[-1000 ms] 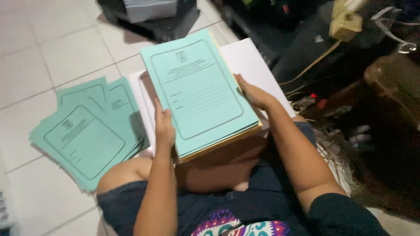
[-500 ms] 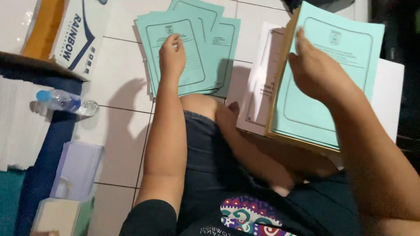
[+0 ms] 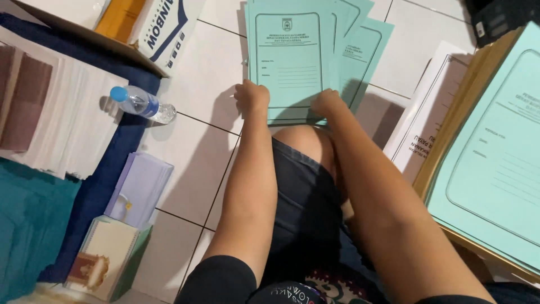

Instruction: The person sits on the floor and repeatedly picks up stacks of light green documents, aligns them, and places them onto a larger pile. The person handles the documents by hand, organizing them into a neat stack.

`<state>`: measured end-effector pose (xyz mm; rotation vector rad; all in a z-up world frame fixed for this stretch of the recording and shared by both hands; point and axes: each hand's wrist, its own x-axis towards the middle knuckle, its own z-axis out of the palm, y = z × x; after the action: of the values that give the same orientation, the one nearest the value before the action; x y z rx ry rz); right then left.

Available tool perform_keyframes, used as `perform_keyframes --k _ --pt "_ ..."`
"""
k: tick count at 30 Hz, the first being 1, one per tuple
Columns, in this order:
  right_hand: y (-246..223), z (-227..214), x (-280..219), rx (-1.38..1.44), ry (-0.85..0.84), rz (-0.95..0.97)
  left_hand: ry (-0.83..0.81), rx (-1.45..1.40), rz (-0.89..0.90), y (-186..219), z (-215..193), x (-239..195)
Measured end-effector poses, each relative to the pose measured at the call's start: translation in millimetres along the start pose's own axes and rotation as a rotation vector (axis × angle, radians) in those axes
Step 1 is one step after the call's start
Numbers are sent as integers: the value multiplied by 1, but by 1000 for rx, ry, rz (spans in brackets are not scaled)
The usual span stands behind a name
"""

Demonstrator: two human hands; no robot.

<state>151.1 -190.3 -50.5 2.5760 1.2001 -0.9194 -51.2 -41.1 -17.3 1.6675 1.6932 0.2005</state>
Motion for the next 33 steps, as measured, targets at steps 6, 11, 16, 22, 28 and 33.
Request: perform_keyframes --k 6,11,16,22,28,33 --pt "-15 10 -22 179 206 91 -58 -16 -26 44 -51 -52" --pt "-11 16 -16 282 220 110 -45 -12 -11 42 -48 -49" --pt "-31 -19 -60 242 179 104 -27 -146 30 33 -33 -30" --pt "-30 -21 -63 343 169 131 -11 -258 31 33 -27 -31" --pt "-40 -41 -84 319 120 141 13 -479 -22 -11 22 34" --pt "-42 -46 -89 448 121 174 20 -711 -56 24 -21 -16"
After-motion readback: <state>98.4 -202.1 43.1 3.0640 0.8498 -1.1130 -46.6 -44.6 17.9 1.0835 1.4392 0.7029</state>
